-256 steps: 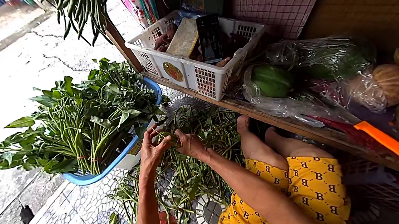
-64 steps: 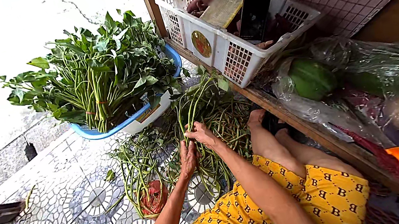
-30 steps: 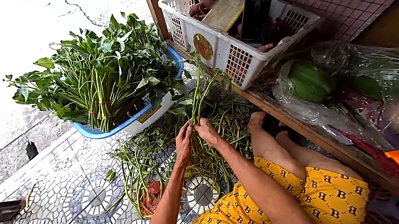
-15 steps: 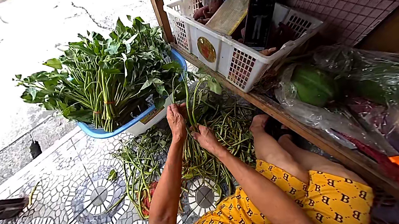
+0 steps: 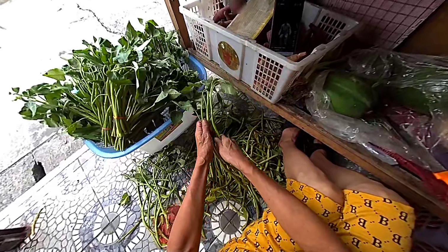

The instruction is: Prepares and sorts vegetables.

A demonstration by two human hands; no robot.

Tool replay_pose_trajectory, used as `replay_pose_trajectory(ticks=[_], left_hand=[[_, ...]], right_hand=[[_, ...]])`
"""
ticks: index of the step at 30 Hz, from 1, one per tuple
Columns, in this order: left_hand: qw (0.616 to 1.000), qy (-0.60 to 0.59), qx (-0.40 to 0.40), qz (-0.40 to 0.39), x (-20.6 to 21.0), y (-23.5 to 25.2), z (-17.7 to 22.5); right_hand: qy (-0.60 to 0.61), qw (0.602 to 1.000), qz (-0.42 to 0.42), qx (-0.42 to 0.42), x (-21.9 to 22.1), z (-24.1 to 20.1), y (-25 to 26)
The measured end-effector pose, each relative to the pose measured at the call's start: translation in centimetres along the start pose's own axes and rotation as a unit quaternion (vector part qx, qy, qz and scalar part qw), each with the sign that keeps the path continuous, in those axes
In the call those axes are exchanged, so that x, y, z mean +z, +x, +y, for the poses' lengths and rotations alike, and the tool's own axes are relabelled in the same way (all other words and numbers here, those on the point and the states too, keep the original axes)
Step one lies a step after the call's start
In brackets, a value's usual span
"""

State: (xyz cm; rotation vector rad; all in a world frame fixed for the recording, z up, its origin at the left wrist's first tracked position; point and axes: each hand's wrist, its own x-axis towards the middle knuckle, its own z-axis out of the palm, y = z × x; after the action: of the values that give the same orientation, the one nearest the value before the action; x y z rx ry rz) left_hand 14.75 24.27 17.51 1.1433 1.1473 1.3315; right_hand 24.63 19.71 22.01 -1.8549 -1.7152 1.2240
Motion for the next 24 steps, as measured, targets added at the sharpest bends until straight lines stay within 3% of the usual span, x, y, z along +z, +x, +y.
replay_pose_trajectory(ticks=[7, 9, 12, 16, 24], left_hand=[[0.998, -0.018, -0.051, 0.023, 0.9, -1.0, 1.1], [0.998, -0.033, -0.048, 0.023, 1.0, -0.8, 1.4], [0.995, -0.092, -0.043, 0.025, 0.6, -0.4, 2.5], [0.980, -0.195, -0.041, 0.018, -0.3, 0.2, 5.0], [0.990, -0.129, -0.012, 0.062, -1.1, -0.2, 5.2]], right_hand=[[-0.135, 0.989, -0.053, 0.029, 0.4, -0.1, -0.5], [-0.088, 0.993, -0.073, -0.001, 0.0, 0.3, -0.2], [0.080, 0.985, -0.134, -0.070, 0.0, 2.2, 1.3], [0.163, 0.968, -0.168, -0.085, 0.1, 3.3, 1.9], [0.072, 0.974, -0.168, -0.135, 0.5, 3.8, 3.1]])
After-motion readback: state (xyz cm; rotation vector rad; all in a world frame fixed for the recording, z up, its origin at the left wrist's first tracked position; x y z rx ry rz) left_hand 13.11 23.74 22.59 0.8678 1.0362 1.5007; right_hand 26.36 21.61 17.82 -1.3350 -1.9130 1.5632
